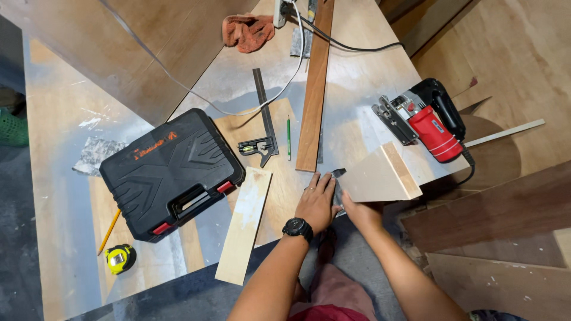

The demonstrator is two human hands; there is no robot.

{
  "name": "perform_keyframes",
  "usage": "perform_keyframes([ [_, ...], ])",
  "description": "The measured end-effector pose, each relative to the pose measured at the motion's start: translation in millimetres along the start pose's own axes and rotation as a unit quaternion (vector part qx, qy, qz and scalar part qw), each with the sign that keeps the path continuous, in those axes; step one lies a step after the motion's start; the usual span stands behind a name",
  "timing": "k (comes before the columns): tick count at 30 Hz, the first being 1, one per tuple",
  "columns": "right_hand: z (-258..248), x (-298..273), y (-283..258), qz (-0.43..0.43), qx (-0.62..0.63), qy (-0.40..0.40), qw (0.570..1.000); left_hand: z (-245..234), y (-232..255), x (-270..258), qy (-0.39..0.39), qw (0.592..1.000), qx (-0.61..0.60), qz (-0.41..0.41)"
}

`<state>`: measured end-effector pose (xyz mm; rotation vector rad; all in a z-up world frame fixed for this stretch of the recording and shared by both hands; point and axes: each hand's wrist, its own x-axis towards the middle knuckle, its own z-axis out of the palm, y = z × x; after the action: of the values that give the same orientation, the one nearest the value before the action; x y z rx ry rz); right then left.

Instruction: The person uses a jigsaw to cut a piece of light-colored wood on a workbench. They then sand the cut edges with sandpaper and fit the piece into a wooden cabinet frame.

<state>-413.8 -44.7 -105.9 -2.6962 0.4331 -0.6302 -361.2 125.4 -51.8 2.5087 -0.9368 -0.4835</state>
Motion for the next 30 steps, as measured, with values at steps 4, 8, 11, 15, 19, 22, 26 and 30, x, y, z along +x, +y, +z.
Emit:
perform_keyframes([
  [4, -12, -9, -3, 0.011, -0.009, -0.057, 0.998, -1, 1, 0, 0.005, 1.000, -0.004, -0.001],
  [8, -3, 26, -18, 0.015, -0.019, 0.015, 1.000, -2, -1, 4, 0.000, 1.000, -0.008, -0.002],
  [11, -25, 14, -19, -0.009, 0.022, 0.016, 1.000, 4, -3, 4, -0.007, 1.000, -0.013, -0.010],
  [15, -14, 0, -5, -0.006, 0.000, -0.014, 1.000, -4, -3, 3, -0.005, 1.000, -0.014, -0.003],
  [19, -13, 24, -10, -0.055, 0.000, 0.016, 0.998, 0, 0, 2, -0.018, 1.000, -0.010, -0.009],
  [22, -25, -3, 2, -0.055, 0.001, 0.005, 0.998, 2, -4, 4, -0.018, 1.000, -0.008, -0.006],
  [26, 37, 3, 18, -0.067, -0.029, -0.034, 0.997, 9, -5, 4, -0.006, 1.000, -0.001, -0.003],
  [30, -3, 0, 17, -0.066, -0.009, 0.006, 0.998, 8, -6, 4, -0.005, 1.000, 0.001, -0.002],
])
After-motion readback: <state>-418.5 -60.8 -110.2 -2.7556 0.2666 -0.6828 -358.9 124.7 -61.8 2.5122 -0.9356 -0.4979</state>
